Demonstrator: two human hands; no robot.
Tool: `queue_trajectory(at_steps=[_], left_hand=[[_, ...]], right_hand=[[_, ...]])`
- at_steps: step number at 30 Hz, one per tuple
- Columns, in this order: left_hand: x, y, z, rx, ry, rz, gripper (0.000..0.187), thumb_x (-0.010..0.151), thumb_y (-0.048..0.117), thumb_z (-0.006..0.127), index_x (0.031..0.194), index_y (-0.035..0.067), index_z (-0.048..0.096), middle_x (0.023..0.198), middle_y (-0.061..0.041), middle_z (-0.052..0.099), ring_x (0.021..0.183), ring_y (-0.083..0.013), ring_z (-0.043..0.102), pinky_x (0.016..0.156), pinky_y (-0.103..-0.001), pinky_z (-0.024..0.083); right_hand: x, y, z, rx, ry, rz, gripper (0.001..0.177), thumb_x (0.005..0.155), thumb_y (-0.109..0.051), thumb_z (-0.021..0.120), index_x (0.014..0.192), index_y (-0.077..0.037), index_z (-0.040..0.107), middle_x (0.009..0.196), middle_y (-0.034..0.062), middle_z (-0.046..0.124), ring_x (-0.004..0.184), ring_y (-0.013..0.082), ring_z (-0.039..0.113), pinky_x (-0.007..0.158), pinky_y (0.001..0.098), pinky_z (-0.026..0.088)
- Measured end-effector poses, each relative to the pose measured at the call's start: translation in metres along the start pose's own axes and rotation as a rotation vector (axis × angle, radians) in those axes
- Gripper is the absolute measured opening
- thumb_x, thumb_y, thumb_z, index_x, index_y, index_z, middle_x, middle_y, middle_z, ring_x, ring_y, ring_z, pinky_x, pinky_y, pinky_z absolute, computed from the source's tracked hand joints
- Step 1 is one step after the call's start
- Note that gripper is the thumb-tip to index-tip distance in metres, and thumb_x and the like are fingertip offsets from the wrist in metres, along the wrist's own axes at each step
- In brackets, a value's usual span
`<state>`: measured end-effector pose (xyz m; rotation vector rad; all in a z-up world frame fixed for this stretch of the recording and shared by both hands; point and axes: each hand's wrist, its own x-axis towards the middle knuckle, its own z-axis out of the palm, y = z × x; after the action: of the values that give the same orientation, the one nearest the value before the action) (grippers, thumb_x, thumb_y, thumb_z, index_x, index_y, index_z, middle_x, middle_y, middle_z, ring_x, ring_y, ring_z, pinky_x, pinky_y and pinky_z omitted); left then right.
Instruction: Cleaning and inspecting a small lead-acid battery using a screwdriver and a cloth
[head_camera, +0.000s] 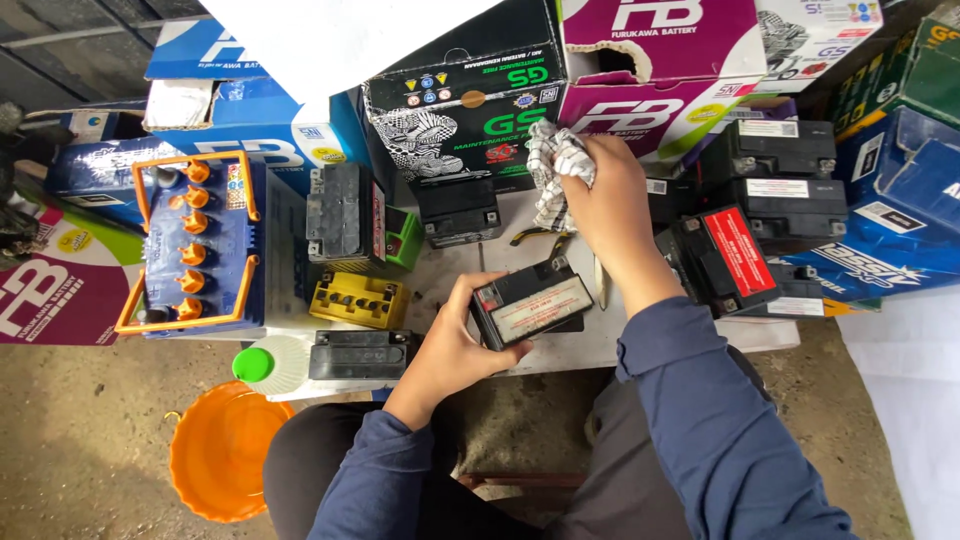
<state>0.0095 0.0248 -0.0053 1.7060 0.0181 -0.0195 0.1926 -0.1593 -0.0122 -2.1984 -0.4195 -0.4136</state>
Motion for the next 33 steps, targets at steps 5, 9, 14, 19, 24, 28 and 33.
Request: queue_trajectory(at_steps=[5, 9, 14, 19, 24, 28, 33], left_hand=[[0.005, 0.009, -0.013, 0.03, -0.061, -0.028, 0.083, 0.06, 0.007, 0.089, 0.136, 0.013, 0.056, 0.119, -0.02, 0.072, 0.115, -0.0367, 0.067, 0.096, -0.05, 0.051], [0.006, 0.018, -0.022, 0.072, -0.141, -0.105, 0.081, 0.063, 0.003, 0.085, 0.138, 0.013, 0.055, 0.129, -0.02, 0.069, 0.125, -0.0389, 0.062, 0.102, -0.051, 0.049], [0.009, 0.025, -0.025, 0.051, -0.175, -0.122, 0.079, 0.064, -0.001, 0.084, 0.137, 0.01, 0.054, 0.133, -0.025, 0.067, 0.128, -0.0443, 0.06, 0.103, -0.055, 0.048], [0.013, 0.019, -0.024, 0.046, -0.204, -0.121, 0.082, 0.063, -0.001, 0.084, 0.138, 0.011, 0.052, 0.137, -0.022, 0.065, 0.132, -0.0411, 0.057, 0.105, -0.054, 0.047], [0.016, 0.029, -0.022, 0.062, -0.241, -0.146, 0.081, 0.066, 0.001, 0.083, 0.14, 0.012, 0.052, 0.136, -0.026, 0.063, 0.131, -0.0464, 0.056, 0.105, -0.056, 0.046], [0.016, 0.032, -0.022, 0.084, -0.261, -0.163, 0.083, 0.066, 0.003, 0.082, 0.142, 0.014, 0.05, 0.137, -0.026, 0.062, 0.131, -0.0476, 0.056, 0.104, -0.055, 0.046], [0.014, 0.046, -0.026, 0.106, -0.3, -0.192, 0.08, 0.068, 0.003, 0.08, 0.14, 0.014, 0.047, 0.147, -0.021, 0.058, 0.136, -0.0466, 0.052, 0.107, -0.056, 0.044]], right_hand=[[0.011, 0.016, 0.007, -0.049, -0.124, 0.101, 0.034, 0.094, -0.012, 0.07, 0.127, -0.003, 0.071, 0.116, 0.0166, 0.064, 0.112, 0.0406, 0.064, 0.095, 0.0464, 0.053], [0.017, 0.021, 0.007, -0.094, -0.211, 0.112, 0.044, 0.086, -0.003, 0.072, 0.129, -0.004, 0.07, 0.115, 0.0201, 0.066, 0.113, 0.0442, 0.063, 0.096, 0.0502, 0.052], [0.019, 0.018, 0.002, -0.169, -0.21, 0.078, 0.047, 0.083, -0.003, 0.076, 0.129, -0.011, 0.073, 0.115, 0.0124, 0.069, 0.114, 0.0369, 0.063, 0.099, 0.0458, 0.05], [0.018, 0.007, 0.008, -0.182, -0.194, 0.07, 0.046, 0.081, -0.002, 0.079, 0.126, -0.012, 0.074, 0.114, 0.0104, 0.072, 0.114, 0.0337, 0.065, 0.099, 0.0427, 0.052], [0.017, -0.01, 0.0, -0.012, -0.229, 0.202, 0.035, 0.095, -0.003, 0.067, 0.129, -0.006, 0.072, 0.115, 0.019, 0.071, 0.112, 0.0419, 0.065, 0.098, 0.0468, 0.052], [0.017, -0.015, -0.006, 0.021, -0.229, 0.326, 0.038, 0.091, -0.012, 0.067, 0.129, -0.016, 0.071, 0.117, 0.0144, 0.072, 0.116, 0.0392, 0.064, 0.097, 0.0471, 0.052], [0.018, -0.039, -0.016, 0.165, -0.135, 0.298, 0.04, 0.085, -0.011, 0.066, 0.124, -0.01, 0.071, 0.112, 0.0189, 0.071, 0.11, 0.0396, 0.067, 0.094, 0.0475, 0.052]])
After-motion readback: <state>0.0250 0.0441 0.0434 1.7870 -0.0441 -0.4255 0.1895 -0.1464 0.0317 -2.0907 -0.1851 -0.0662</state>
